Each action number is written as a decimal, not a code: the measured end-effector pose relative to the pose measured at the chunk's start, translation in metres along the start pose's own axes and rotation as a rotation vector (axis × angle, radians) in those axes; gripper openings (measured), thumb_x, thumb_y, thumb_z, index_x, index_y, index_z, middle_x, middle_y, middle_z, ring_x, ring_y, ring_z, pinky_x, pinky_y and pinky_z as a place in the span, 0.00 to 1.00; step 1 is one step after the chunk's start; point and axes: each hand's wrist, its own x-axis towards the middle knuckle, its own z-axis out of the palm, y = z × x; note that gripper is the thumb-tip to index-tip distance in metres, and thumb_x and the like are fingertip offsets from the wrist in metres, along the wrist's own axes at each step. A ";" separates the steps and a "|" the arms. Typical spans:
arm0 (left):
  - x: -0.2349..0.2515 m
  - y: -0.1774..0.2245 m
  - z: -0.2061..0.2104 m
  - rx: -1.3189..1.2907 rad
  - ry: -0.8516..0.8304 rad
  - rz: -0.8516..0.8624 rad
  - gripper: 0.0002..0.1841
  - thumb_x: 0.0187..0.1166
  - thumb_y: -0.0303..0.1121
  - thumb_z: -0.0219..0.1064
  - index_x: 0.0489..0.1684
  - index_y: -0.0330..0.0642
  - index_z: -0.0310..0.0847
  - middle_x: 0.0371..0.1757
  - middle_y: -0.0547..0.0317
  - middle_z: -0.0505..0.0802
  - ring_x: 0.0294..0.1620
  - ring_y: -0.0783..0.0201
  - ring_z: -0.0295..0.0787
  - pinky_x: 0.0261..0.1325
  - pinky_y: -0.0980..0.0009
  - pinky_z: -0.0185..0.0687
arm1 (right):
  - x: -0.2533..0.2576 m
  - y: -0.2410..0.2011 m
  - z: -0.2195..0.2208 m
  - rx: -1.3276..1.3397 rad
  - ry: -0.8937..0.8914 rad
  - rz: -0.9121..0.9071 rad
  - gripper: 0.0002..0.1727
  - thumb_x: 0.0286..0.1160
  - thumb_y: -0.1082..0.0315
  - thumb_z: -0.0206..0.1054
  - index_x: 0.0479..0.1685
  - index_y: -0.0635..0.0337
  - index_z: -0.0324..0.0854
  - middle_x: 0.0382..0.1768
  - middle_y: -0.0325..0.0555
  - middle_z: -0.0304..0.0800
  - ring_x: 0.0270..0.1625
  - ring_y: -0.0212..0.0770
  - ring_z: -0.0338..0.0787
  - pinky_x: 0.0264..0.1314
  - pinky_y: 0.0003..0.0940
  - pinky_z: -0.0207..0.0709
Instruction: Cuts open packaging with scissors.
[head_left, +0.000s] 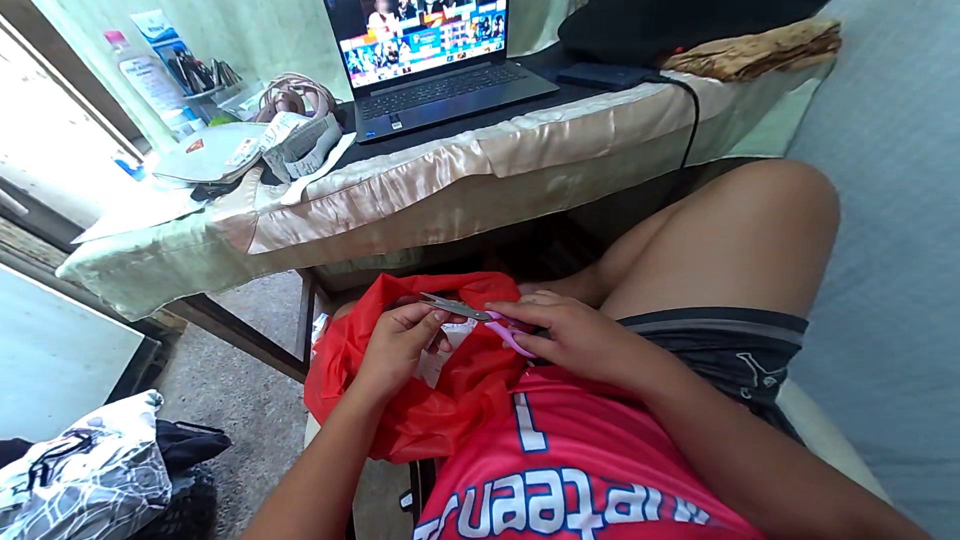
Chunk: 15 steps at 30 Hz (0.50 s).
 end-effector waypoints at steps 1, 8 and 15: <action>0.000 0.000 0.000 0.000 -0.002 -0.001 0.13 0.90 0.30 0.59 0.47 0.32 0.90 0.48 0.49 0.96 0.31 0.68 0.90 0.38 0.73 0.87 | 0.000 0.000 0.000 -0.003 -0.001 0.004 0.25 0.86 0.54 0.62 0.82 0.35 0.76 0.61 0.39 0.90 0.66 0.38 0.86 0.72 0.42 0.78; 0.000 -0.001 -0.001 0.021 -0.006 -0.013 0.14 0.90 0.31 0.59 0.46 0.32 0.90 0.48 0.49 0.96 0.32 0.67 0.91 0.38 0.72 0.87 | -0.001 0.003 0.000 -0.012 0.007 0.005 0.24 0.85 0.55 0.62 0.80 0.34 0.79 0.61 0.38 0.91 0.67 0.37 0.86 0.74 0.43 0.78; 0.001 0.001 -0.001 0.039 -0.013 -0.062 0.14 0.91 0.33 0.59 0.49 0.33 0.90 0.50 0.49 0.96 0.32 0.66 0.91 0.38 0.72 0.88 | 0.000 0.006 0.001 0.022 0.014 0.001 0.23 0.85 0.57 0.62 0.78 0.38 0.81 0.60 0.38 0.92 0.64 0.37 0.88 0.72 0.41 0.79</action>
